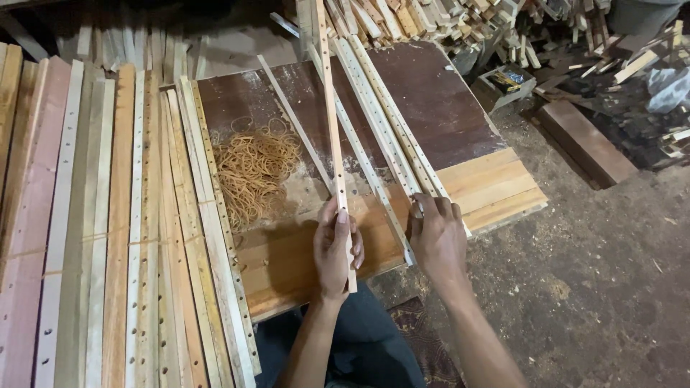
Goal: Sorting and inspecting wooden slats with pre-drilled holes in a workshop environment
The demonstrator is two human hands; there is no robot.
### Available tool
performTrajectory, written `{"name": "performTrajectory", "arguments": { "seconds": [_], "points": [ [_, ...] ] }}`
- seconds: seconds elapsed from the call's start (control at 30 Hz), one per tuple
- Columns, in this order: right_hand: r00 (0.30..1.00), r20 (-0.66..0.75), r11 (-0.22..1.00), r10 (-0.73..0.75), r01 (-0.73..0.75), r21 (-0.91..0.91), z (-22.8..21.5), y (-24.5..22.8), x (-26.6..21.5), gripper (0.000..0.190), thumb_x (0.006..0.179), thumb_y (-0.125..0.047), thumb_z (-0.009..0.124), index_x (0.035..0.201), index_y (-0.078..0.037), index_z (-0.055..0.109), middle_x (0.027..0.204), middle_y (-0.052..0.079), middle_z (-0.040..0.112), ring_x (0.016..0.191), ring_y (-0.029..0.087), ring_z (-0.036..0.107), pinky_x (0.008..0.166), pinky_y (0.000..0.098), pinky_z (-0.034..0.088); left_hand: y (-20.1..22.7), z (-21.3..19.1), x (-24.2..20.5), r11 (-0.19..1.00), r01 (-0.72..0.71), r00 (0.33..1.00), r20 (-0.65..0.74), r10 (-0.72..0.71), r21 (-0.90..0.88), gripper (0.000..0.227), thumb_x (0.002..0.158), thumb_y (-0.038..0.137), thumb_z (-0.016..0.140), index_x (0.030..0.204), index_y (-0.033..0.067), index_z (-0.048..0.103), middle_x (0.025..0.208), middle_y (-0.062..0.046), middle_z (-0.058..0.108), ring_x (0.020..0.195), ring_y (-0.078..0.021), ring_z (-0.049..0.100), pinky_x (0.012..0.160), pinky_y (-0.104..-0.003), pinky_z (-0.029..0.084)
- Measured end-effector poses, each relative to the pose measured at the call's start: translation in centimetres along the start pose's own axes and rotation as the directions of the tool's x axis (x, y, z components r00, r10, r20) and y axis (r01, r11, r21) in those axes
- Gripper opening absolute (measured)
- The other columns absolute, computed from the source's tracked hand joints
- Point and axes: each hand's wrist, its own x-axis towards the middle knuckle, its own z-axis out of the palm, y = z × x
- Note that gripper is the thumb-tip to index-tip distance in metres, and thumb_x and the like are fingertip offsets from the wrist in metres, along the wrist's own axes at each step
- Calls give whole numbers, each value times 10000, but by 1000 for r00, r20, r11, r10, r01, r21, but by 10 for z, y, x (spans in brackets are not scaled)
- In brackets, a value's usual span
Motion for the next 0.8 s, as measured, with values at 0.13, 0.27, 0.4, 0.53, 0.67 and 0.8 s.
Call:
{"name": "performTrajectory", "arguments": {
  "seconds": [0.13, 0.27, 0.4, 0.53, 0.67, 0.8],
  "points": [
    [999, 43, 1000, 12, -12, -10, -23, -16, -3, 386, 879, 17, 692, 1259, -53, 702, 1008, 193, 729, 914, 320, 726, 826, 426, 565, 5, 3, -3, 1000, -9, 1000, -6, 9, 13, 480, 1056, 161, 516, 1494, -25, 449, 781, -91, 497, 407, -133, 484, 214, -232, 363],
    [1000, 5, 1000, 13, -13, 14, -14, -7, -4, 361, 839, -38, 740, 1199, -64, 722, 1010, 159, 655, 923, 334, 684, 761, 445, 578, -3, -1, -2, 1000, -6, 1000, 5, 6, 17, 472, 1062, 171, 512, 1489, -20, 452, 786, -77, 491, 431, -114, 491, 226, -215, 365],
    [997, 19, 994, 80, -78, -71, -12, -13, -10, 359, 774, -65, 790, 1128, -119, 784, 1033, 100, 606, 934, 263, 643, 831, 408, 575, 6, 3, -4, 1000, -8, 1000, 7, 8, 13, 475, 1061, 167, 524, 1488, -30, 462, 775, -85, 499, 420, -124, 493, 221, -228, 368],
    [999, 11, 997, 48, -47, -55, -5, -15, -10, 297, 842, -63, 730, 1132, -107, 776, 1053, 107, 599, 982, 288, 639, 893, 416, 554, 3, 0, -3, 999, -12, 1000, 5, 12, 35, 475, 1062, 159, 516, 1490, -37, 450, 780, -94, 506, 416, -128, 490, 226, -228, 373],
    [992, 116, 998, 56, -52, -32, -23, -34, -15, 352, 859, -33, 683, 1204, -96, 705, 1057, 167, 681, 912, 344, 729, 890, 491, 554, 6, 2, -3, 999, -20, 1000, 15, 20, 38, 493, 1066, 166, 517, 1498, -55, 431, 779, -92, 504, 423, -124, 501, 226, -227, 368],
    [966, 211, 981, 149, -172, 91, -40, -48, -12, 430, 919, 24, 562, 1337, -71, 594, 1224, 337, 645, 753, 400, 769, 808, 604, 589, 7, 2, -3, 1000, -12, 1000, 21, 12, 28, 502, 1066, 155, 514, 1508, -62, 418, 782, -99, 500, 416, -135, 493, 226, -234, 364]
  ]
}}
